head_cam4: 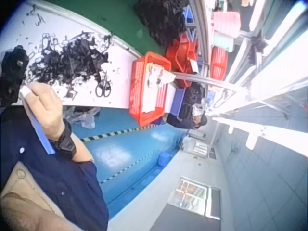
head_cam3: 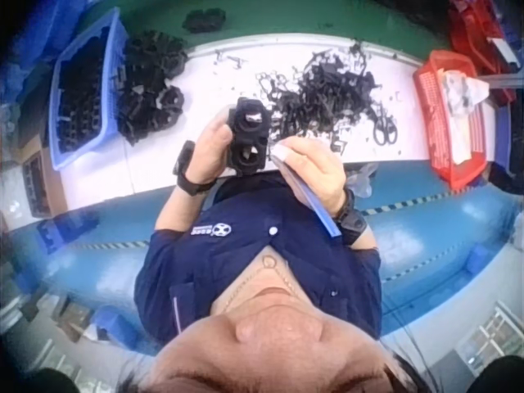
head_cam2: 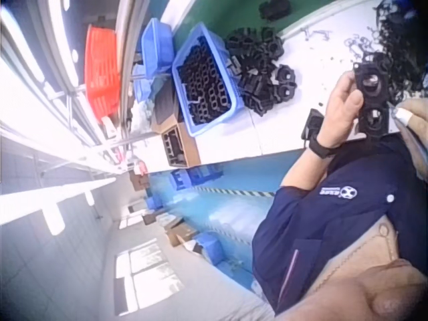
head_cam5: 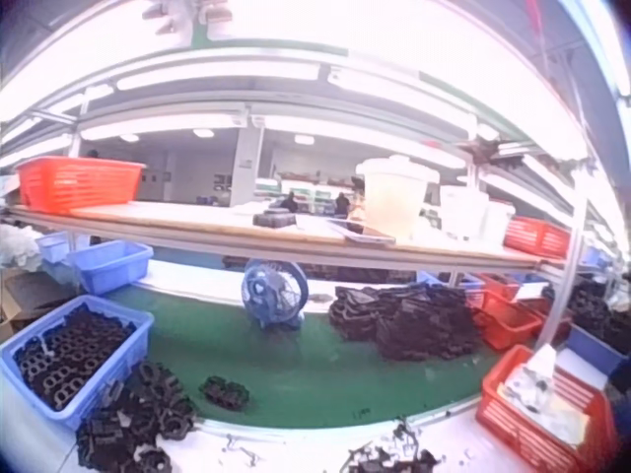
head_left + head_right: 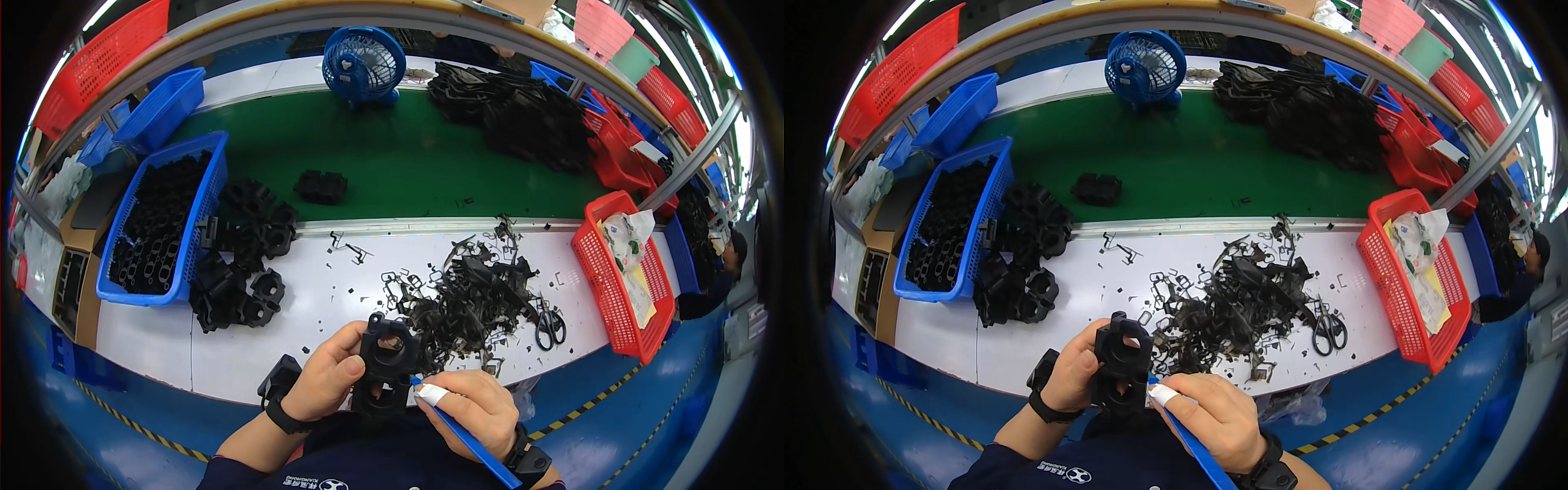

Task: The recorder uses a scraping tool to remove excess plastic flash from black plastic components at an industrial workbench.

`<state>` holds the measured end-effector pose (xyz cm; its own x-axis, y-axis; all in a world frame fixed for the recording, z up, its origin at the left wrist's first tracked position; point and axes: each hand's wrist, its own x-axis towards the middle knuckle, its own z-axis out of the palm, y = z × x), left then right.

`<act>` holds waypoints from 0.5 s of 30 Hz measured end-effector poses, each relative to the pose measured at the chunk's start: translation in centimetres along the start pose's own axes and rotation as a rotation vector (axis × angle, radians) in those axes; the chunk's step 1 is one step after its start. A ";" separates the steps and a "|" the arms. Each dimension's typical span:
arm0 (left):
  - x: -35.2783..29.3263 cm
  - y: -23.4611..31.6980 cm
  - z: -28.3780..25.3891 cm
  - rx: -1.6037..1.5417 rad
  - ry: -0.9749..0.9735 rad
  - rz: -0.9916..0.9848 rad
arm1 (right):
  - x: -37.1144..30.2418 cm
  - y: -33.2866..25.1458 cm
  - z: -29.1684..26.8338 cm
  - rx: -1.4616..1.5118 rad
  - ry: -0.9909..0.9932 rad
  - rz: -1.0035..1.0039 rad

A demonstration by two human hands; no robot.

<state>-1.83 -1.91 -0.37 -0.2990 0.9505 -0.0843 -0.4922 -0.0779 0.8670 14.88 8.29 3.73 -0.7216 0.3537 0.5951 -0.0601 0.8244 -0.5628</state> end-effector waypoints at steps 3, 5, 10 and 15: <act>-0.1 0.1 -0.3 0.013 -0.015 -0.001 | 0.1 0.0 0.1 0.002 0.008 -0.005; -0.2 0.0 -1.1 -0.059 -0.130 -0.035 | 0.1 -0.1 0.1 0.003 0.010 -0.001; -0.3 -0.1 -1.2 -0.059 -0.134 -0.038 | 0.0 -0.1 0.2 0.012 -0.009 0.019; -0.4 -0.1 -1.0 -0.032 -0.132 -0.008 | -0.1 0.3 0.2 0.030 -0.018 0.030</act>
<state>-2.45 -2.56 -0.87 -0.1855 0.9824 -0.0241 -0.5210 -0.0775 0.8500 14.79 8.38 3.37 -0.7353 0.3699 0.5679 -0.0586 0.8001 -0.5970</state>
